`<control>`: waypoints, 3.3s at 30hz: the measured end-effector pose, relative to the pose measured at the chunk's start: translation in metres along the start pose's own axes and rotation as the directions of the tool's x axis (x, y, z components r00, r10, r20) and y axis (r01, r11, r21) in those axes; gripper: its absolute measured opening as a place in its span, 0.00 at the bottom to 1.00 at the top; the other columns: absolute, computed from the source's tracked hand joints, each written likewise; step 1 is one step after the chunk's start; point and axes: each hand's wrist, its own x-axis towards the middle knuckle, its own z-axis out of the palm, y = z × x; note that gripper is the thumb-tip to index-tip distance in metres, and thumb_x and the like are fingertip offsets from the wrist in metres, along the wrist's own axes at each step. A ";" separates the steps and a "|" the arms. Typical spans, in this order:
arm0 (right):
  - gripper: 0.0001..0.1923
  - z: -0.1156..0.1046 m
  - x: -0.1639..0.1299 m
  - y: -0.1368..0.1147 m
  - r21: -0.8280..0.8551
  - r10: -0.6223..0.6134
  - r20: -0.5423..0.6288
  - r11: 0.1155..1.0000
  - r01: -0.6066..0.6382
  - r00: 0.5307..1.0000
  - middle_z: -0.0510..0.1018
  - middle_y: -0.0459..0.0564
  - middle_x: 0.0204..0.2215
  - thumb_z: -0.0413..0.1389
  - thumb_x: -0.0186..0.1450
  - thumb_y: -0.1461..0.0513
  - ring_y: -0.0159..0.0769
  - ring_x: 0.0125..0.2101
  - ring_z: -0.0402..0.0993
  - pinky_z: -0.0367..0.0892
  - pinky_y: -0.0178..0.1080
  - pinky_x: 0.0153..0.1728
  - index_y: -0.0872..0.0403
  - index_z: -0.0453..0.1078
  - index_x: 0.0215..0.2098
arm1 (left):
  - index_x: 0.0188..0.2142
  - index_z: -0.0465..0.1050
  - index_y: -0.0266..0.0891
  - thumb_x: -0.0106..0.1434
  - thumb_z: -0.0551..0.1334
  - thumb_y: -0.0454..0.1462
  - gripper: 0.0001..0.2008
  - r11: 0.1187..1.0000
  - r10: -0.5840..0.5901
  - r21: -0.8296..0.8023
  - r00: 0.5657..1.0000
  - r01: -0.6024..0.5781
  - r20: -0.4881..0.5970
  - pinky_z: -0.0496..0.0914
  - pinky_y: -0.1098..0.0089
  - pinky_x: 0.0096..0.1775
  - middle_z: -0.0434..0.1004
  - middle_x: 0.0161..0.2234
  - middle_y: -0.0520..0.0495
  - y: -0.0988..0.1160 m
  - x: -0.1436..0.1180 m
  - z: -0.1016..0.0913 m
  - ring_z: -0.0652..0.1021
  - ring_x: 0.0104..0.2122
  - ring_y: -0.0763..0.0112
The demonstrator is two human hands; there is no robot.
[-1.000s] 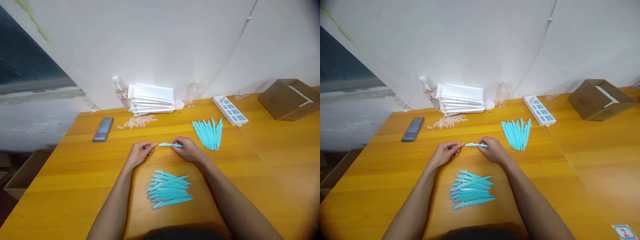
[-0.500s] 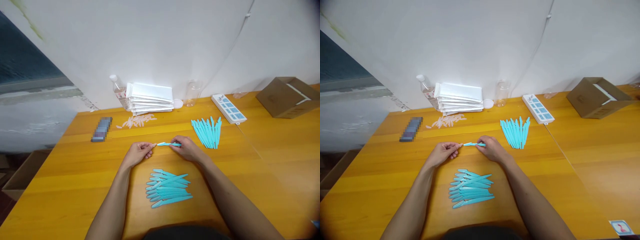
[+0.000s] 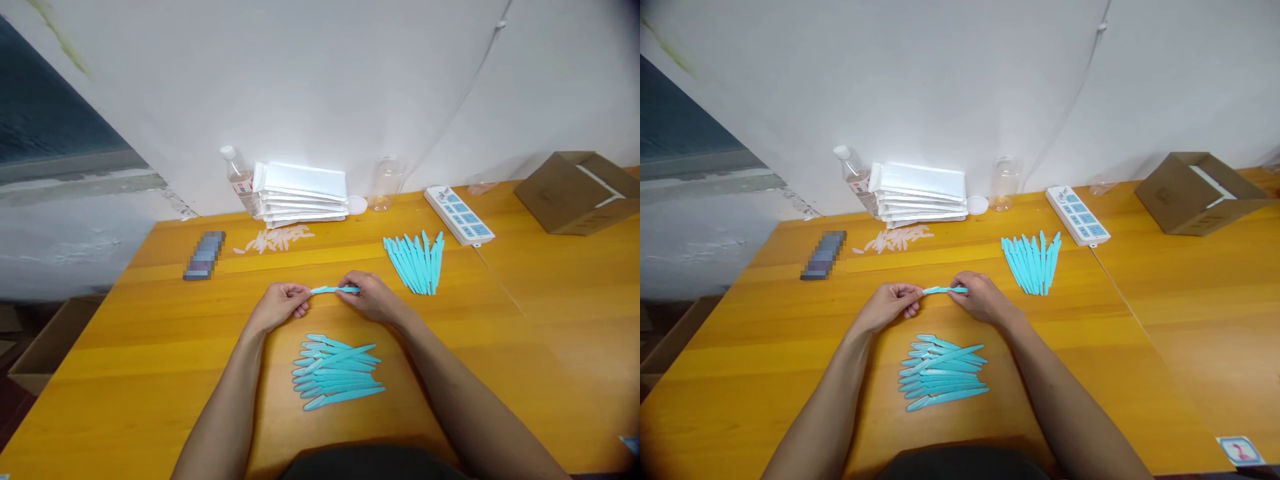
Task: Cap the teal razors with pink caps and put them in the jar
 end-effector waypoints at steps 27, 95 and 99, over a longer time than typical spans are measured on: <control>0.20 -0.063 -0.011 0.022 -0.463 0.653 -0.294 0.542 -0.701 0.698 0.82 0.62 0.39 0.55 0.64 0.51 0.50 0.39 0.78 0.66 0.42 0.35 0.55 0.77 0.45 | 0.37 0.79 0.37 0.62 0.62 0.53 0.21 0.866 0.250 0.458 0.967 -0.200 -0.050 0.54 0.73 0.25 0.63 0.21 0.55 0.026 -0.033 -0.019 0.61 0.22 0.75; 0.18 -0.006 0.004 0.012 0.698 0.402 0.250 0.556 -0.452 0.881 0.73 0.41 0.24 0.60 0.60 0.49 0.23 0.18 0.58 0.50 0.31 0.19 0.54 0.65 0.34 | 0.48 0.76 0.38 0.71 0.55 0.39 0.14 0.502 0.427 0.681 0.838 -0.533 0.341 0.70 0.68 0.44 0.79 0.42 0.43 0.024 -0.002 0.029 0.77 0.39 0.66; 0.17 -0.009 0.004 0.010 0.646 0.366 0.303 0.599 -0.472 0.880 0.72 0.41 0.24 0.59 0.62 0.49 0.24 0.19 0.58 0.50 0.31 0.20 0.54 0.66 0.35 | 0.54 0.74 0.37 0.69 0.59 0.45 0.20 0.895 0.368 0.275 0.930 -0.351 -0.012 0.71 0.69 0.40 0.78 0.37 0.46 0.009 0.003 0.009 0.77 0.34 0.70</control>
